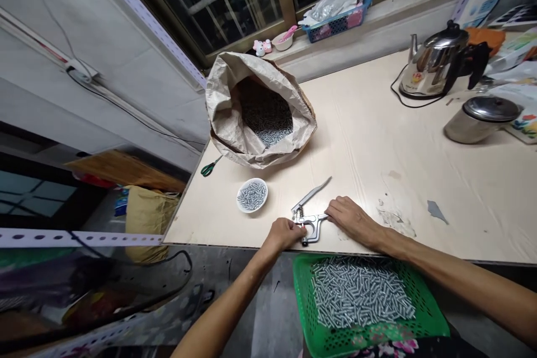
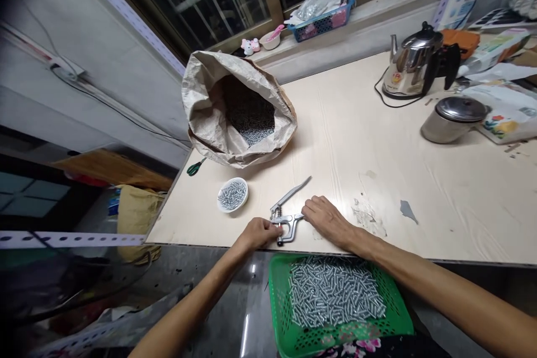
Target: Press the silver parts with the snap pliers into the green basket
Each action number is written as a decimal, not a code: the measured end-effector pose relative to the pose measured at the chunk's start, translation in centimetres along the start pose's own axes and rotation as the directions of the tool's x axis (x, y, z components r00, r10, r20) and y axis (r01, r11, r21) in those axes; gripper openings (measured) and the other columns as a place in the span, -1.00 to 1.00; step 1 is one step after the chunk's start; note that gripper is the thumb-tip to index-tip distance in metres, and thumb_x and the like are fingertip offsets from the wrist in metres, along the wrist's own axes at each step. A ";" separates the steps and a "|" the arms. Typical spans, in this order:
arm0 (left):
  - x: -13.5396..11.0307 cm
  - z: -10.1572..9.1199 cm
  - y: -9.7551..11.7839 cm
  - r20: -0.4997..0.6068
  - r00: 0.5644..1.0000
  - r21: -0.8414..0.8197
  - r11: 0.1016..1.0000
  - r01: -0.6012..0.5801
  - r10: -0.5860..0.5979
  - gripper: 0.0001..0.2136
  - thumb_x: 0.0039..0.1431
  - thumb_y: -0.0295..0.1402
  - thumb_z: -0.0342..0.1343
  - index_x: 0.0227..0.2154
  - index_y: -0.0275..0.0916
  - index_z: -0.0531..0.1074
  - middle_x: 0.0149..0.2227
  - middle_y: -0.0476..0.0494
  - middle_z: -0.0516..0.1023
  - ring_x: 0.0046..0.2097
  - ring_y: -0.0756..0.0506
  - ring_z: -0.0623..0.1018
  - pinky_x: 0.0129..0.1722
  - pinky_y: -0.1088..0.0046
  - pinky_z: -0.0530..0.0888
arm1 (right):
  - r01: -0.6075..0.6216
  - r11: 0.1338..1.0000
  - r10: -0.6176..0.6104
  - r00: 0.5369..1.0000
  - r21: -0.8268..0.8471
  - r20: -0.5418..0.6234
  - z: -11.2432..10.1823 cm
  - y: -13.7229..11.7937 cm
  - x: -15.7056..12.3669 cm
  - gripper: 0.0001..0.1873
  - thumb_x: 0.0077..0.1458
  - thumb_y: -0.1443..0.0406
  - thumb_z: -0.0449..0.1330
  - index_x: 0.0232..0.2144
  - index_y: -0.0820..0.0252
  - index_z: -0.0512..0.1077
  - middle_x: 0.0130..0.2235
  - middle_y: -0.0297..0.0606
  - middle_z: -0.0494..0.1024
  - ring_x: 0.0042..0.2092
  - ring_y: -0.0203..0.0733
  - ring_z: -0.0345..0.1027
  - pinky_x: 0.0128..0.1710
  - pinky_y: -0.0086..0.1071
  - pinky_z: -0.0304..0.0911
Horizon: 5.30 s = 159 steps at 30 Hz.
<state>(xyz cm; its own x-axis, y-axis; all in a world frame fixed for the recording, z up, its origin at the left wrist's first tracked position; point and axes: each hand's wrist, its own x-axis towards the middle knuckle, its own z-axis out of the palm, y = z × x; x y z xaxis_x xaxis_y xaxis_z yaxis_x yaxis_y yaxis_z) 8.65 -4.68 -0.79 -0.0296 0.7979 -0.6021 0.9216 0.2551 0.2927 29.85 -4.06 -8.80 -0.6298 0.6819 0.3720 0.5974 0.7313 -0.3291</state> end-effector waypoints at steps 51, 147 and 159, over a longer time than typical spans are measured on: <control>1.1 0.7 -7.8 -0.382 0.781 0.290 0.867 -0.405 0.494 -0.71 0.29 -0.39 -0.17 -0.36 -0.27 0.46 -0.35 -0.17 0.43 -0.27 -0.09 0.43 -0.27 0.40 0.36 | 0.033 0.993 -0.044 0.994 -0.117 -0.097 0.5 0.3 0.3 -0.77 0.26 0.42 -0.05 -0.43 0.21 0.29 -0.40 -0.27 0.33 -0.35 -0.19 0.10 -0.33 -0.30 -0.04; -2.0 2.3 -1.1 -0.250 0.950 -0.106 0.970 -0.221 0.189 -0.77 0.13 -0.22 0.10 -0.49 -0.28 0.45 -0.46 -0.14 0.48 -0.36 -0.11 0.50 -0.36 0.41 0.40 | -0.003 0.999 0.012 0.971 -0.039 0.238 -3.2 2.4 3.3 -0.56 -0.17 0.13 0.43 -0.30 0.19 0.36 -0.27 -0.20 0.39 -0.24 -0.10 0.18 -0.34 -0.30 0.11; 2.5 2.7 3.0 -0.152 0.714 0.419 0.699 -0.579 0.683 -0.59 0.13 -0.27 0.15 0.01 -0.33 0.27 -0.12 -0.25 0.39 -0.08 -0.22 0.35 -0.12 0.21 0.37 | -0.079 0.995 0.090 0.965 -0.054 0.246 -4.1 1.5 2.2 -0.65 -0.14 0.26 0.42 -0.34 0.22 0.36 -0.31 -0.20 0.39 -0.29 -0.14 0.20 -0.33 -0.30 0.16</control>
<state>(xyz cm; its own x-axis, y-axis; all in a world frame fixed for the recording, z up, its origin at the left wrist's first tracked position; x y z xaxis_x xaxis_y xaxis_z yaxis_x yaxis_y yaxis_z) 12.40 -3.38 -3.43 0.5495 0.8272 -0.1174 0.8237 -0.5128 0.2421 31.41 -1.53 -4.95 -0.6760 0.7277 0.1161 0.6713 0.6731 -0.3101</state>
